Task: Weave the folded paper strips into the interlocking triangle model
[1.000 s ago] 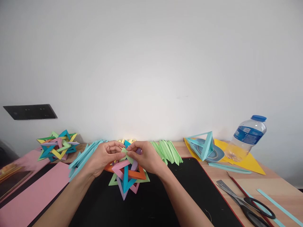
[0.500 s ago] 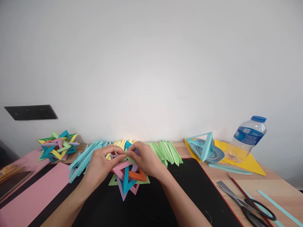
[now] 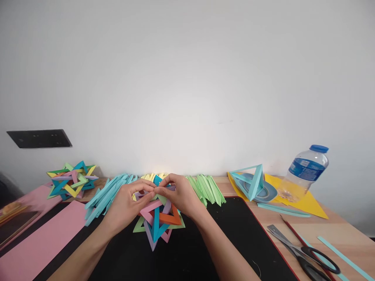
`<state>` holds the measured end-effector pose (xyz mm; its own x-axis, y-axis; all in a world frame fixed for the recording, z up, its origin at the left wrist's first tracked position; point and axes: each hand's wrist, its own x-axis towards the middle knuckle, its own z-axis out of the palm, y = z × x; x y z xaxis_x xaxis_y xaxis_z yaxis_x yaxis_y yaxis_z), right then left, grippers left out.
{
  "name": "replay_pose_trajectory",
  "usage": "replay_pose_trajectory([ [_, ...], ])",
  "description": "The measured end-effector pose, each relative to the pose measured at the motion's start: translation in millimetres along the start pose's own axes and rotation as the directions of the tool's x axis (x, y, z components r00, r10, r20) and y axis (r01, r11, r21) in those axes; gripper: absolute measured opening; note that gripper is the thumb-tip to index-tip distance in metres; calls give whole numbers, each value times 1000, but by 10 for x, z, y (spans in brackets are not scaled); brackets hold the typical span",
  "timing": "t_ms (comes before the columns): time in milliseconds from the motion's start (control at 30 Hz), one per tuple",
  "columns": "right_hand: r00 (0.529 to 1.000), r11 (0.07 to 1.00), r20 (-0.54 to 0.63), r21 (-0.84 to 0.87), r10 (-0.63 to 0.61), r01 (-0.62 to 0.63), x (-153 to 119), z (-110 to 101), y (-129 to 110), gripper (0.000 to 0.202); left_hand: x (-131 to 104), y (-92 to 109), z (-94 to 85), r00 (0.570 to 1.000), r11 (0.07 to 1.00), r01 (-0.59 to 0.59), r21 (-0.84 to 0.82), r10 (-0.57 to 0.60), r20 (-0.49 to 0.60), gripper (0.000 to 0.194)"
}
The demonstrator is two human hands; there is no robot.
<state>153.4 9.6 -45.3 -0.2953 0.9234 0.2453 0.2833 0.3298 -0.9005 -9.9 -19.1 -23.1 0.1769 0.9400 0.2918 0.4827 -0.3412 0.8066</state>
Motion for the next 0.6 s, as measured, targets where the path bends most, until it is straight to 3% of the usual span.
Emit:
replay_pose_trajectory([
  [133, 997, 996, 76, 78, 32, -38, -3, -85, 23, 22, 15, -46, -4, 997, 996, -69, 48, 70, -21, 16],
  [267, 994, 993, 100, 104, 46, -57, -15, -134, 40, 19, 43, -77, -35, 998, 998, -59, 33, 60, -35, 17],
  [600, 992, 981, 96, -169, -83, 98, -5, -81, -28, 23, 93, -98, -54, 998, 997, 6, 71, -2, -66, 21],
])
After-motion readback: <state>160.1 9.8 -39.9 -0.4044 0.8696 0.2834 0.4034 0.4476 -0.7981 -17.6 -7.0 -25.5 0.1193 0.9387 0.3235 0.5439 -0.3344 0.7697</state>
